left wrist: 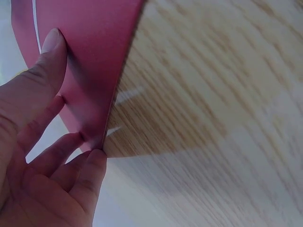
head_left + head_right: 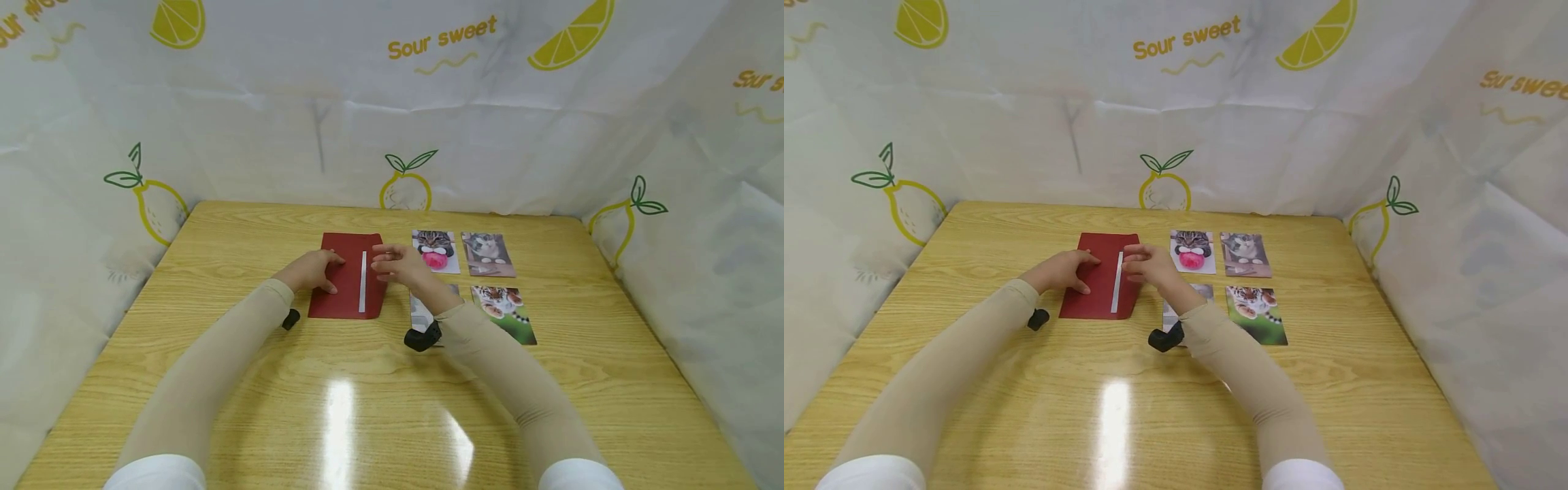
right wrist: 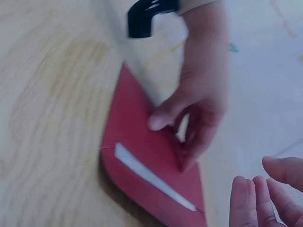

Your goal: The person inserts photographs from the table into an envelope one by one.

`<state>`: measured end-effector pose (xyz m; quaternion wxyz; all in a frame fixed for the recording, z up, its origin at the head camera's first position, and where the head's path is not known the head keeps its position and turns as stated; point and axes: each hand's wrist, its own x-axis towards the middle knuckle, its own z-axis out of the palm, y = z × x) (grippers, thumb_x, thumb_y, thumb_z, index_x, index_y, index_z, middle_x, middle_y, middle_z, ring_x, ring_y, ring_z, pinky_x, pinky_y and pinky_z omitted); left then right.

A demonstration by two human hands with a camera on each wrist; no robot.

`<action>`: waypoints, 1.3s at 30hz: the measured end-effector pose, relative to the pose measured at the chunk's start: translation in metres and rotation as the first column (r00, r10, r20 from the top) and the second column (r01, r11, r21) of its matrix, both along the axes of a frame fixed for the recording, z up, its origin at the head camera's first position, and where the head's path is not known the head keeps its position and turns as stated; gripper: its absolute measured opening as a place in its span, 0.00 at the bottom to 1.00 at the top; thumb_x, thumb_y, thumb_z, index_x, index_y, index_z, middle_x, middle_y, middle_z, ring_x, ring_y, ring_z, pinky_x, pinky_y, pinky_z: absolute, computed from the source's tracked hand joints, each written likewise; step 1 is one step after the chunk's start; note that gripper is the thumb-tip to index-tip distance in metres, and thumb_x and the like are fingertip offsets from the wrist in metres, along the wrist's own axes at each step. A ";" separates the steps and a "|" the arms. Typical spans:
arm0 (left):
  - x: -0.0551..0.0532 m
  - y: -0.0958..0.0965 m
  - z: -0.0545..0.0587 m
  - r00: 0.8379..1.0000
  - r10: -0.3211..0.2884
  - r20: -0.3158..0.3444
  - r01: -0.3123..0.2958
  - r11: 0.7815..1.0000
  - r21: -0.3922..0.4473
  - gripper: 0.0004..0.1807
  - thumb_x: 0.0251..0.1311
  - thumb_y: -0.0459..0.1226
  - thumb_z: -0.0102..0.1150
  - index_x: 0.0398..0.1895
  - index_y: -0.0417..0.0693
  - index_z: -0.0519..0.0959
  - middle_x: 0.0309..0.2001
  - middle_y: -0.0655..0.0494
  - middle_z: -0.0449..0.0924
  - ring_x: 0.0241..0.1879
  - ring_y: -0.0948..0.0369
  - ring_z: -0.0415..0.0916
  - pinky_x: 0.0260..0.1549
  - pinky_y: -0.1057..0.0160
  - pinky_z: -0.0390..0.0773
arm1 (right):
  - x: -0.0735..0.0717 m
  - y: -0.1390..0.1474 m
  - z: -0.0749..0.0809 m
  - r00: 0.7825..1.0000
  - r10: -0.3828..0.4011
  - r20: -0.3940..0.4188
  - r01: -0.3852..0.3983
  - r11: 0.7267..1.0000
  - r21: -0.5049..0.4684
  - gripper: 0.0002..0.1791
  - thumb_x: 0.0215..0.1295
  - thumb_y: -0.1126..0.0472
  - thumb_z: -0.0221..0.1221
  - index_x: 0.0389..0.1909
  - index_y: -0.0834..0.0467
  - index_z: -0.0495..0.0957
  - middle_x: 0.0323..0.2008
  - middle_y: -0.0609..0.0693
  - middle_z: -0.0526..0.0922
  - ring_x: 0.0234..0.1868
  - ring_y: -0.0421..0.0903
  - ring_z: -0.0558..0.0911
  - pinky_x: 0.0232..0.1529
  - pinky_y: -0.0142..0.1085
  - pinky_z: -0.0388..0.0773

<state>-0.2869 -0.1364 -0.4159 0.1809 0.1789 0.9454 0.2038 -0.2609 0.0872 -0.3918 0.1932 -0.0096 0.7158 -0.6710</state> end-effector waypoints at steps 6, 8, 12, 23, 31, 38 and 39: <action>0.001 0.000 0.000 1.000 -0.001 -0.005 0.001 1.000 0.007 0.36 0.52 0.35 0.72 0.66 0.41 0.70 0.71 0.40 0.60 0.74 0.45 0.51 0.71 0.51 0.59 | 0.010 0.039 0.023 0.996 0.018 -0.091 -0.023 0.998 -0.063 0.26 0.68 0.70 0.54 0.67 0.65 0.65 0.45 0.51 0.76 0.52 0.49 0.79 0.58 0.44 0.78; 0.001 0.000 0.000 1.000 0.001 -0.003 -0.001 1.000 0.009 0.36 0.52 0.35 0.72 0.66 0.41 0.70 0.71 0.40 0.61 0.74 0.45 0.51 0.71 0.51 0.59 | 0.014 0.055 0.027 0.993 0.005 -0.120 -0.013 0.997 -0.071 0.27 0.69 0.69 0.55 0.68 0.64 0.65 0.47 0.50 0.75 0.48 0.42 0.79 0.56 0.40 0.79; 0.001 0.000 -0.001 1.000 0.007 0.010 -0.007 1.000 0.008 0.37 0.53 0.36 0.71 0.67 0.41 0.69 0.72 0.40 0.58 0.74 0.45 0.51 0.71 0.50 0.59 | 0.020 0.088 0.028 0.989 -0.043 -0.142 0.024 0.991 -0.129 0.26 0.69 0.67 0.55 0.67 0.64 0.64 0.46 0.49 0.76 0.46 0.40 0.80 0.53 0.36 0.80; 0.003 0.000 -0.002 0.999 0.023 0.037 -0.024 1.000 0.019 0.37 0.54 0.36 0.70 0.68 0.44 0.68 0.74 0.40 0.54 0.73 0.45 0.51 0.70 0.50 0.61 | 0.041 0.192 0.011 0.964 -0.098 -0.247 0.041 0.973 -0.226 0.13 0.71 0.68 0.51 0.54 0.56 0.72 0.41 0.44 0.82 0.41 0.37 0.83 0.46 0.29 0.82; 0.004 -0.001 -0.001 0.998 0.036 0.047 -0.037 0.999 0.027 0.37 0.54 0.35 0.70 0.69 0.44 0.68 0.74 0.40 0.53 0.74 0.45 0.50 0.70 0.50 0.61 | 0.051 0.247 -0.005 0.976 -0.089 -0.198 0.091 0.996 -0.001 0.12 0.72 0.62 0.53 0.52 0.46 0.70 0.42 0.36 0.80 0.42 0.32 0.81 0.46 0.26 0.80; 0.002 -0.002 -0.002 0.999 0.033 0.044 -0.034 0.999 0.024 0.37 0.54 0.36 0.70 0.69 0.44 0.68 0.75 0.41 0.53 0.74 0.45 0.49 0.70 0.51 0.61 | 0.049 0.270 -0.017 0.988 -0.059 -0.146 0.082 0.984 0.158 0.31 0.73 0.58 0.53 0.70 0.68 0.56 0.44 0.36 0.78 0.45 0.30 0.81 0.47 0.26 0.80; 0.002 -0.002 -0.002 0.999 0.031 0.041 -0.032 0.999 0.023 0.37 0.54 0.36 0.70 0.68 0.44 0.68 0.74 0.41 0.53 0.74 0.45 0.50 0.70 0.51 0.61 | 0.048 0.271 -0.018 0.989 -0.056 -0.139 0.081 0.981 0.178 0.33 0.72 0.58 0.53 0.70 0.69 0.54 0.44 0.37 0.78 0.45 0.31 0.81 0.47 0.26 0.80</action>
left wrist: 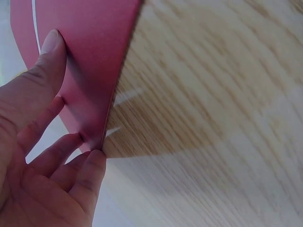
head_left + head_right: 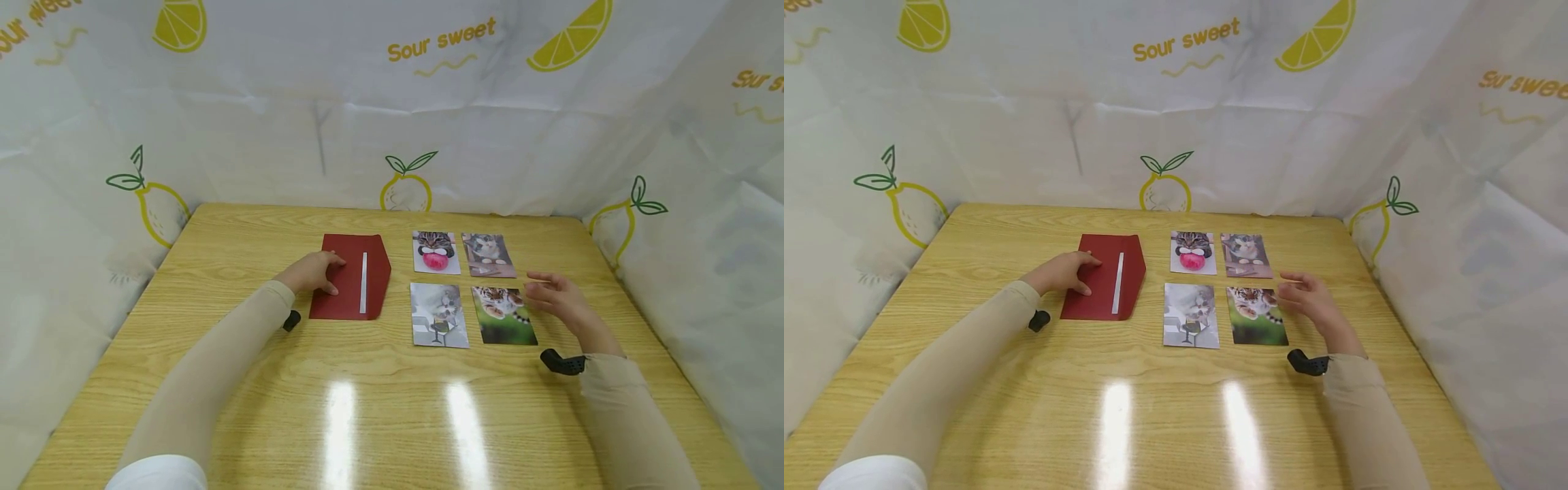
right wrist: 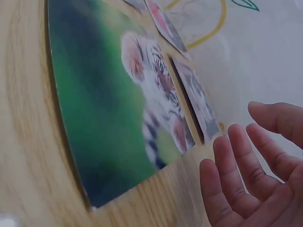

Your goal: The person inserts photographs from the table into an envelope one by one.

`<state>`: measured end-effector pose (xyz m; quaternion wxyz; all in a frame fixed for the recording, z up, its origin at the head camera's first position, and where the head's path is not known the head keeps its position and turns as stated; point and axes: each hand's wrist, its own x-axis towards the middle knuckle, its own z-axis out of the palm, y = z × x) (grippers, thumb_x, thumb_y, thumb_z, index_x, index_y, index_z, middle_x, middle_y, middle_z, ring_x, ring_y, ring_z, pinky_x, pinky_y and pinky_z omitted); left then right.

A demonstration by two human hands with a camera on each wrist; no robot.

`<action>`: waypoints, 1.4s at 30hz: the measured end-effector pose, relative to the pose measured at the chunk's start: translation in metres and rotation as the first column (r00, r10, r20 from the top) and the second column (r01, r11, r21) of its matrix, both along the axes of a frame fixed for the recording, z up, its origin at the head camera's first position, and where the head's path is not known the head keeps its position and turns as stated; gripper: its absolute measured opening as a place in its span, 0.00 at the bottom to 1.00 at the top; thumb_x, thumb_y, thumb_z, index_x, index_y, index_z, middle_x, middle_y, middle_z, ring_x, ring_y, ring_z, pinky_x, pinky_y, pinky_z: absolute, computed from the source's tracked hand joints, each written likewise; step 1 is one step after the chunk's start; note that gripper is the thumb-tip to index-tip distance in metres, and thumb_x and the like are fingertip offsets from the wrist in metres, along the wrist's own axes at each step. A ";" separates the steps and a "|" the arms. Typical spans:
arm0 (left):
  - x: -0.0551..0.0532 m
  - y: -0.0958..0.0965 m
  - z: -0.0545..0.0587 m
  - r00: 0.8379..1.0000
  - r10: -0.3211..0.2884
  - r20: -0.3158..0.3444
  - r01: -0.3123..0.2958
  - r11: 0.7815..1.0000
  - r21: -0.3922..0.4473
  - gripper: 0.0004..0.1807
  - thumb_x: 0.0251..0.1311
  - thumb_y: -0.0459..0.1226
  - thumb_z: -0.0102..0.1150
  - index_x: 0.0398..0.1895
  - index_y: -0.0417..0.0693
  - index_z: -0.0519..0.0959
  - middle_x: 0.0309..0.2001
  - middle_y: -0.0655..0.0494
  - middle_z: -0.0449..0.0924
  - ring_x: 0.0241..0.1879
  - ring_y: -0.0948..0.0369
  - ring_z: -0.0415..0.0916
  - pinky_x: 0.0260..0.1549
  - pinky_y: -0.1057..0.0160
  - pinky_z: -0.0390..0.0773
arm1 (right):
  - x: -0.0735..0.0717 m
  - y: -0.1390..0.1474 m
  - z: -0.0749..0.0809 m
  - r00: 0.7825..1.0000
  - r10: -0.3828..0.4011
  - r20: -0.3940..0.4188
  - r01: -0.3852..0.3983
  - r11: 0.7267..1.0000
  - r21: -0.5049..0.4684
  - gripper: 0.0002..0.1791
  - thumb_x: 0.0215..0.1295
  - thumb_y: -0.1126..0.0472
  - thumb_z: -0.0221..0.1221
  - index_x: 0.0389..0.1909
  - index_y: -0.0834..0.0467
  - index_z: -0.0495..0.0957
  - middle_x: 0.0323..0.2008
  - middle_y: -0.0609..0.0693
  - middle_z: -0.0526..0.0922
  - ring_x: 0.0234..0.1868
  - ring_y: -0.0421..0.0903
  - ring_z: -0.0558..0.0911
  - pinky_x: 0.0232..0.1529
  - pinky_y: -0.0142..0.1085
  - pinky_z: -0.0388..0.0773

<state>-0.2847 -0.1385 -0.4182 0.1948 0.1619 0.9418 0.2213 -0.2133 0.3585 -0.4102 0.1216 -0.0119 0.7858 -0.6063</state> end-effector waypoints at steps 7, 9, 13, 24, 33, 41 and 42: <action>0.000 0.000 0.001 1.000 -0.012 -0.010 0.012 1.000 -0.005 0.37 0.54 0.36 0.70 0.68 0.44 0.68 0.73 0.41 0.56 0.73 0.45 0.52 0.69 0.50 0.62 | -0.010 0.006 -0.010 0.998 -0.009 0.055 0.005 0.998 0.066 0.34 0.72 0.62 0.53 0.70 0.75 0.51 0.40 0.37 0.79 0.40 0.30 0.82 0.44 0.27 0.81; 0.000 0.001 0.002 1.000 -0.013 -0.010 0.013 1.000 -0.002 0.37 0.54 0.36 0.70 0.68 0.43 0.68 0.74 0.41 0.55 0.73 0.45 0.51 0.69 0.50 0.61 | -0.012 0.007 -0.013 0.998 0.002 0.061 -0.007 0.997 0.074 0.34 0.72 0.64 0.53 0.70 0.76 0.50 0.39 0.36 0.79 0.40 0.29 0.81 0.43 0.26 0.81; 0.000 0.000 0.003 1.000 -0.009 -0.011 0.009 1.000 -0.004 0.37 0.54 0.36 0.70 0.68 0.44 0.68 0.74 0.41 0.54 0.74 0.45 0.50 0.70 0.51 0.60 | -0.015 0.008 -0.017 0.998 0.026 0.063 -0.033 0.992 0.120 0.33 0.71 0.65 0.53 0.68 0.77 0.52 0.37 0.36 0.79 0.38 0.27 0.80 0.41 0.24 0.80; -0.001 0.001 -0.001 1.000 0.001 -0.012 -0.001 1.000 0.005 0.36 0.54 0.36 0.70 0.68 0.44 0.68 0.73 0.44 0.59 0.74 0.47 0.52 0.69 0.52 0.62 | -0.017 0.003 -0.018 0.997 0.034 0.072 -0.054 0.951 0.305 0.33 0.67 0.63 0.59 0.66 0.76 0.59 0.35 0.42 0.76 0.32 0.30 0.74 0.33 0.25 0.75; 0.000 0.000 -0.001 1.000 -0.002 -0.019 0.002 1.000 0.020 0.36 0.54 0.36 0.70 0.68 0.44 0.68 0.72 0.44 0.60 0.74 0.47 0.52 0.69 0.51 0.62 | -0.019 -0.004 -0.016 0.994 0.013 0.111 -0.052 0.933 0.356 0.35 0.65 0.61 0.62 0.67 0.73 0.60 0.36 0.45 0.73 0.32 0.34 0.71 0.32 0.28 0.75; 0.000 0.000 -0.002 1.000 0.011 -0.008 -0.011 1.000 0.025 0.36 0.54 0.36 0.70 0.68 0.44 0.69 0.72 0.45 0.61 0.73 0.47 0.54 0.69 0.52 0.62 | -0.019 -0.007 -0.018 0.995 0.013 0.095 -0.046 0.934 0.354 0.34 0.64 0.64 0.62 0.66 0.74 0.60 0.32 0.44 0.73 0.29 0.35 0.70 0.30 0.29 0.73; 0.001 0.000 -0.002 1.000 0.010 -0.010 -0.010 1.000 0.025 0.36 0.54 0.35 0.70 0.68 0.44 0.69 0.71 0.45 0.61 0.73 0.47 0.54 0.69 0.52 0.63 | -0.019 -0.007 -0.018 0.996 0.014 0.093 -0.046 0.933 0.357 0.34 0.64 0.64 0.62 0.66 0.74 0.60 0.32 0.44 0.72 0.29 0.35 0.70 0.30 0.29 0.73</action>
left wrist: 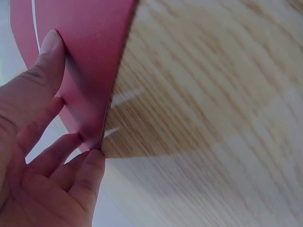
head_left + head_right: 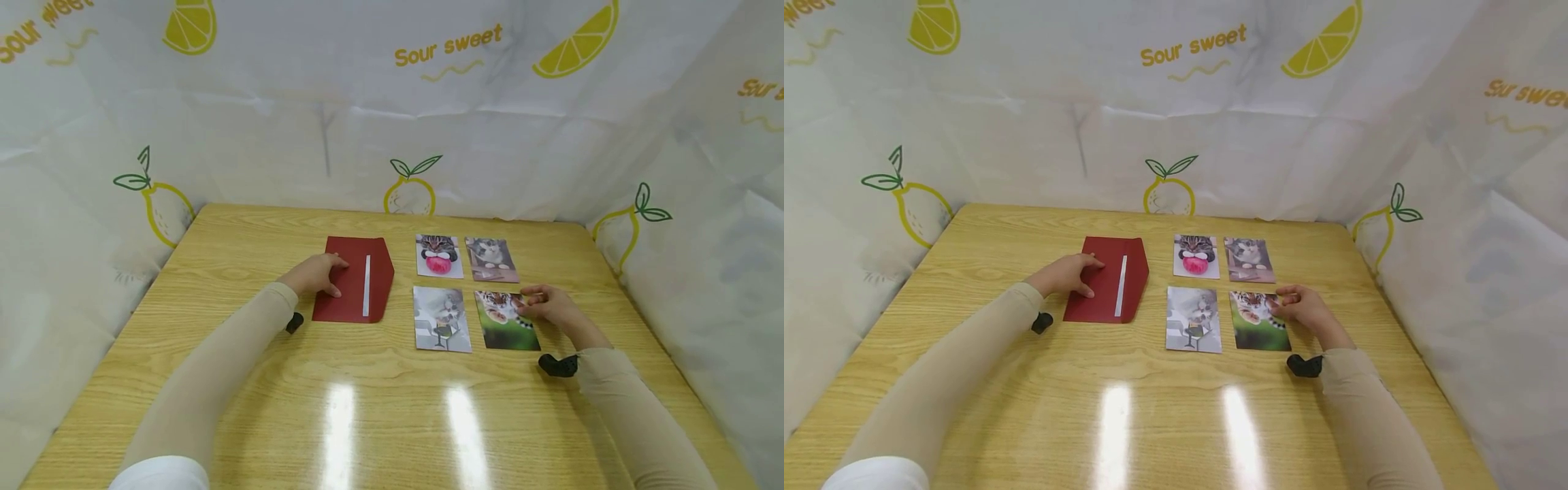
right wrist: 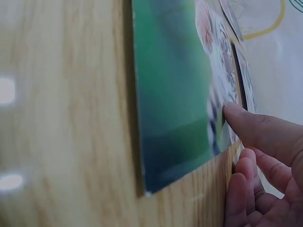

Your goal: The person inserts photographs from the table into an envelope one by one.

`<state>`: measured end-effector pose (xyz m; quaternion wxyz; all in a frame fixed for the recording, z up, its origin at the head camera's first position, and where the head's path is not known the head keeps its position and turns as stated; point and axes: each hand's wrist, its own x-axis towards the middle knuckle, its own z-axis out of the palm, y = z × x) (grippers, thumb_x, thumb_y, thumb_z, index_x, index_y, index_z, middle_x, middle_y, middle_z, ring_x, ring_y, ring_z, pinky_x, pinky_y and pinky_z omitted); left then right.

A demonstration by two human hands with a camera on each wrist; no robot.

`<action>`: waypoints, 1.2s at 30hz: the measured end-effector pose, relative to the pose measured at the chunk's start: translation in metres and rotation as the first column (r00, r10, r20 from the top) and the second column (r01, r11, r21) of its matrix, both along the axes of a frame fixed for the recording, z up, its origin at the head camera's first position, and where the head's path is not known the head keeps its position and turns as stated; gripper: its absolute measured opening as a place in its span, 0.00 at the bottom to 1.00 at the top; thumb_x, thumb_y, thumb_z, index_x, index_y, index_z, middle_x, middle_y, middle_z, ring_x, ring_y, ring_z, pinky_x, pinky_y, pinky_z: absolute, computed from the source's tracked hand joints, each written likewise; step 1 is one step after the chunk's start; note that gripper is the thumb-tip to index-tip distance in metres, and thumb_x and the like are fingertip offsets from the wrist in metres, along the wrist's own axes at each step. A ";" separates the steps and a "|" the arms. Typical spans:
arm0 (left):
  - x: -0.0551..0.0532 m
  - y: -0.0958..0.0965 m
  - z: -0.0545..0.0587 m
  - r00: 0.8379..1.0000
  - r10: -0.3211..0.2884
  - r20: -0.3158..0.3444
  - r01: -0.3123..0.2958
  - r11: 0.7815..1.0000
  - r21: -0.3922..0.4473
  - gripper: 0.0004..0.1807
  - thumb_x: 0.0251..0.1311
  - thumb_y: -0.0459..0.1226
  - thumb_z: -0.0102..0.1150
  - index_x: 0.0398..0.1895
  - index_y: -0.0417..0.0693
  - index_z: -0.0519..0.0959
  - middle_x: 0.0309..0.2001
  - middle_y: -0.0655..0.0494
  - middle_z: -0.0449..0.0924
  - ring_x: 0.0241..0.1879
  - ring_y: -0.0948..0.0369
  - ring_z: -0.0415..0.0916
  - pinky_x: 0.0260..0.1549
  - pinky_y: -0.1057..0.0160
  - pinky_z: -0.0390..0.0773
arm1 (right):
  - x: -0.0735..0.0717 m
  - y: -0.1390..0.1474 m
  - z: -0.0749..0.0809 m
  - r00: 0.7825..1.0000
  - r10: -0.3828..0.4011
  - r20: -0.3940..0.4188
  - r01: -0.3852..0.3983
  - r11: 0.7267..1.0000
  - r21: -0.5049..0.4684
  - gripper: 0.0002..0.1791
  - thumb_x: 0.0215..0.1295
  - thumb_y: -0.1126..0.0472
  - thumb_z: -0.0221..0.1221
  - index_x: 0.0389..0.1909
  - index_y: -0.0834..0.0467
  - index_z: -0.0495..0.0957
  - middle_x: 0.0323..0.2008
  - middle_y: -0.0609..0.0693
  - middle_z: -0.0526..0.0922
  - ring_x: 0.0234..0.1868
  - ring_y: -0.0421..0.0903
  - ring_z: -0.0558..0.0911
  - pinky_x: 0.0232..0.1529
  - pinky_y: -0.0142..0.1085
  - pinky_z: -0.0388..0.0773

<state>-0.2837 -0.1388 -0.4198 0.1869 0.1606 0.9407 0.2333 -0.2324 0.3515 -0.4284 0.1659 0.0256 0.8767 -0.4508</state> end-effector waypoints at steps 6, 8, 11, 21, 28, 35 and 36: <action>0.003 0.001 0.003 1.000 -0.004 0.000 0.004 1.000 -0.002 0.36 0.54 0.35 0.70 0.68 0.43 0.68 0.71 0.44 0.61 0.73 0.47 0.54 0.69 0.52 0.63 | 0.000 0.000 0.000 1.000 -0.014 0.007 0.014 1.000 0.020 0.33 0.64 0.64 0.63 0.65 0.73 0.62 0.31 0.43 0.71 0.29 0.36 0.70 0.30 0.30 0.73; 0.003 0.002 0.003 1.000 -0.004 0.001 0.004 1.000 0.001 0.36 0.54 0.35 0.70 0.68 0.43 0.68 0.72 0.44 0.61 0.73 0.47 0.54 0.69 0.52 0.62 | 0.000 0.000 0.001 1.000 -0.017 0.010 0.016 0.999 0.029 0.33 0.63 0.64 0.63 0.65 0.73 0.62 0.31 0.44 0.71 0.29 0.36 0.70 0.29 0.30 0.73; 0.003 0.002 0.003 1.000 -0.002 0.004 0.002 1.000 0.005 0.36 0.54 0.35 0.70 0.68 0.43 0.68 0.72 0.44 0.60 0.73 0.47 0.53 0.69 0.52 0.63 | 0.000 -0.001 0.002 0.999 -0.028 0.018 0.027 0.999 0.038 0.33 0.63 0.64 0.64 0.64 0.72 0.63 0.32 0.45 0.71 0.30 0.37 0.70 0.29 0.30 0.73; -0.001 0.001 -0.003 1.000 -0.012 -0.006 0.012 1.000 -0.005 0.36 0.54 0.36 0.70 0.68 0.43 0.69 0.73 0.43 0.58 0.74 0.46 0.51 0.69 0.51 0.63 | 0.002 -0.002 0.001 1.000 -0.023 -0.012 0.024 1.000 0.019 0.33 0.60 0.67 0.64 0.62 0.73 0.60 0.52 0.64 0.70 0.37 0.37 0.72 0.33 0.32 0.75; -0.003 0.000 -0.004 1.000 -0.014 -0.006 0.014 1.000 -0.005 0.36 0.53 0.35 0.71 0.67 0.43 0.69 0.73 0.43 0.58 0.74 0.47 0.50 0.70 0.52 0.61 | 0.005 -0.001 0.002 0.999 -0.030 -0.026 0.029 0.999 -0.027 0.32 0.61 0.71 0.63 0.61 0.76 0.58 0.47 0.59 0.73 0.35 0.31 0.75 0.35 0.27 0.77; -0.002 0.000 -0.003 1.000 -0.009 0.001 0.009 1.000 0.004 0.36 0.54 0.35 0.70 0.68 0.43 0.68 0.73 0.43 0.59 0.74 0.46 0.51 0.69 0.51 0.63 | 0.010 0.000 -0.001 0.993 -0.064 -0.104 0.066 0.998 0.015 0.32 0.62 0.70 0.62 0.62 0.74 0.59 0.53 0.69 0.70 0.38 0.34 0.73 0.35 0.27 0.78; -0.002 0.000 -0.003 1.000 -0.007 0.001 0.007 1.000 0.004 0.36 0.54 0.35 0.70 0.68 0.43 0.68 0.72 0.44 0.59 0.74 0.46 0.52 0.69 0.51 0.63 | 0.011 0.000 -0.002 0.991 -0.065 -0.116 0.068 0.998 0.018 0.31 0.62 0.69 0.62 0.62 0.74 0.59 0.54 0.69 0.69 0.38 0.33 0.73 0.35 0.27 0.78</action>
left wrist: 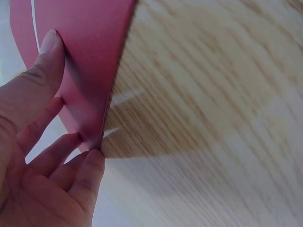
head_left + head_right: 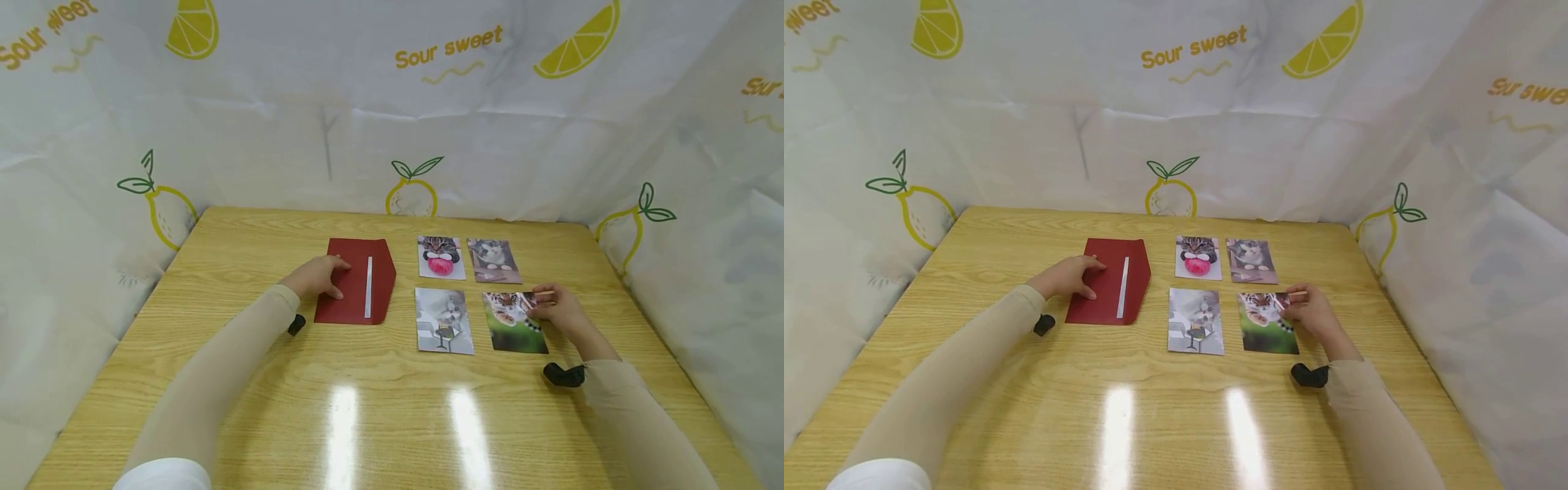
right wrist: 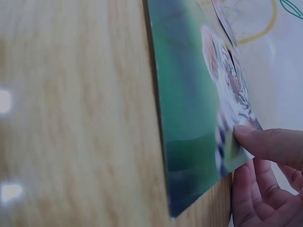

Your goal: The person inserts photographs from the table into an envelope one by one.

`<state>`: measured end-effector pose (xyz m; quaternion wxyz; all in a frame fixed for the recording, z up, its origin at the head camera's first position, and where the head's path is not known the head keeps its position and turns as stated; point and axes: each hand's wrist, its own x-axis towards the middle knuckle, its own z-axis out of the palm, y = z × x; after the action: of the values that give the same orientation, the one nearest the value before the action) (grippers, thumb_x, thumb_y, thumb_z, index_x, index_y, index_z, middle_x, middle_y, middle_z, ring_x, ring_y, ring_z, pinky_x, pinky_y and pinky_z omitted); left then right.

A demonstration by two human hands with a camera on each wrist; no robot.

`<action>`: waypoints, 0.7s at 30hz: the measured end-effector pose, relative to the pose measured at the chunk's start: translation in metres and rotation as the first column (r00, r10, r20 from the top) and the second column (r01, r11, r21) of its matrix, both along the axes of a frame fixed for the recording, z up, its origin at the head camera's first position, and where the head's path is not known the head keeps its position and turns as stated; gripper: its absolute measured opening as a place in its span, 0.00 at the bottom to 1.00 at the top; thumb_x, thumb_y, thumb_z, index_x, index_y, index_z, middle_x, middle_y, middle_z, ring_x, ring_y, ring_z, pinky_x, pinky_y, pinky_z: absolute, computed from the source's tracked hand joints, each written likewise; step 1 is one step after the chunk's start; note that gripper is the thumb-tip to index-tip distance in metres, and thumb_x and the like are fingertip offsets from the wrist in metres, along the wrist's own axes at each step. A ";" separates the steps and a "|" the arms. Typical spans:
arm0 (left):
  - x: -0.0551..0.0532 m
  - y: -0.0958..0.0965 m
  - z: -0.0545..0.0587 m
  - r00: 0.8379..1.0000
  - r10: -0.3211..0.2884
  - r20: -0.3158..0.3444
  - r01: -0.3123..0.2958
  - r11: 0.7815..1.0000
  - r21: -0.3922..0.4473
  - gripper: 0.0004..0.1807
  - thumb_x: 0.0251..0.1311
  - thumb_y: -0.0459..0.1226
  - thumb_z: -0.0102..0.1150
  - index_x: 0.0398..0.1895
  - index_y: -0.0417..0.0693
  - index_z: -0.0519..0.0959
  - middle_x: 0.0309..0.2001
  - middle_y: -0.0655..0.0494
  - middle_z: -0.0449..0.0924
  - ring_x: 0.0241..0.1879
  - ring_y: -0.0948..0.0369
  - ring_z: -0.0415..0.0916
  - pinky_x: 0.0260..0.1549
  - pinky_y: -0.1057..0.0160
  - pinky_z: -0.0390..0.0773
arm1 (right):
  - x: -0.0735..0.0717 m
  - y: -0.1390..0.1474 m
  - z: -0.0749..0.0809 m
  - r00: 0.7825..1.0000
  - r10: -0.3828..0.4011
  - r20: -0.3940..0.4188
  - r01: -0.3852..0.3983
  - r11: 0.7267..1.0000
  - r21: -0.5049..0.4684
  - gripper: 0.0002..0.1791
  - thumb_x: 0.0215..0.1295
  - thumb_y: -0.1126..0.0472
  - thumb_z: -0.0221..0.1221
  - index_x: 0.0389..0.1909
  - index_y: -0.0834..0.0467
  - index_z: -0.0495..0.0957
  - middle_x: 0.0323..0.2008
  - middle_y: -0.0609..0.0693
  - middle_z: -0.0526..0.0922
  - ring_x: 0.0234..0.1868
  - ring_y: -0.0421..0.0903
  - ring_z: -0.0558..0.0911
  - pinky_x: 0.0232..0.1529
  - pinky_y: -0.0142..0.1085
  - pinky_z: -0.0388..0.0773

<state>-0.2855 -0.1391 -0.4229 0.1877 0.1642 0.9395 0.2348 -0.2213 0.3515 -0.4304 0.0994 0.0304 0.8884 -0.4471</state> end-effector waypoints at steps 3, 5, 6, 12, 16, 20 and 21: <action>0.001 0.000 0.001 1.000 0.006 0.001 -0.006 1.000 0.000 0.36 0.54 0.35 0.70 0.68 0.44 0.68 0.72 0.44 0.60 0.73 0.47 0.53 0.68 0.51 0.63 | 0.003 0.002 -0.001 1.000 -0.015 -0.025 0.015 1.000 -0.011 0.31 0.63 0.70 0.61 0.63 0.73 0.59 0.55 0.69 0.68 0.36 0.29 0.73 0.35 0.27 0.79; 0.001 0.000 0.001 1.000 0.009 0.002 -0.009 1.000 -0.002 0.36 0.54 0.35 0.70 0.68 0.44 0.68 0.72 0.45 0.60 0.73 0.47 0.53 0.68 0.52 0.63 | 0.005 0.004 -0.001 0.999 -0.024 -0.041 0.024 0.999 -0.023 0.32 0.63 0.70 0.61 0.63 0.73 0.58 0.56 0.70 0.67 0.35 0.27 0.74 0.35 0.26 0.79; 0.001 0.000 0.001 1.000 0.010 0.002 -0.010 1.000 -0.003 0.36 0.54 0.35 0.70 0.68 0.44 0.68 0.72 0.45 0.60 0.73 0.47 0.53 0.68 0.52 0.63 | 0.006 0.004 0.000 0.998 -0.027 -0.048 0.025 0.999 -0.032 0.32 0.63 0.70 0.61 0.63 0.73 0.58 0.57 0.71 0.67 0.35 0.26 0.74 0.34 0.26 0.78; 0.002 0.000 0.002 1.000 0.007 -0.004 -0.007 1.000 0.000 0.36 0.54 0.35 0.70 0.68 0.44 0.69 0.72 0.44 0.61 0.73 0.47 0.54 0.69 0.52 0.63 | 0.008 0.009 0.008 0.999 -0.035 -0.040 0.030 0.993 -0.117 0.32 0.65 0.65 0.61 0.65 0.69 0.58 0.57 0.65 0.67 0.34 0.28 0.76 0.34 0.28 0.79; 0.003 0.000 0.004 1.000 0.005 -0.005 -0.005 1.000 0.000 0.36 0.54 0.35 0.70 0.68 0.44 0.69 0.71 0.44 0.61 0.73 0.47 0.55 0.69 0.52 0.62 | 0.006 0.013 0.016 0.998 -0.060 -0.020 0.053 0.967 -0.250 0.26 0.64 0.64 0.62 0.60 0.59 0.64 0.48 0.46 0.69 0.35 0.30 0.79 0.34 0.28 0.81; 0.004 0.000 0.004 1.000 0.003 -0.001 -0.003 1.000 0.000 0.36 0.54 0.35 0.70 0.68 0.44 0.69 0.71 0.44 0.61 0.72 0.47 0.54 0.69 0.51 0.62 | 0.006 0.013 0.026 0.994 -0.109 -0.029 0.088 0.908 -0.409 0.22 0.62 0.66 0.63 0.54 0.49 0.67 0.44 0.41 0.68 0.35 0.31 0.80 0.35 0.26 0.81; 0.004 0.000 0.004 1.000 0.002 0.000 -0.002 1.000 0.001 0.36 0.54 0.35 0.70 0.68 0.44 0.69 0.72 0.44 0.60 0.73 0.47 0.54 0.69 0.51 0.62 | 0.006 0.012 0.029 0.992 -0.125 -0.031 0.097 0.884 -0.458 0.22 0.62 0.67 0.63 0.53 0.48 0.68 0.44 0.42 0.69 0.35 0.32 0.80 0.35 0.26 0.81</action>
<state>-0.2815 -0.1392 -0.4188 0.1873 0.1635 0.9396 0.2353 -0.2156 0.3638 -0.4017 0.0517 0.0438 0.7582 -0.6485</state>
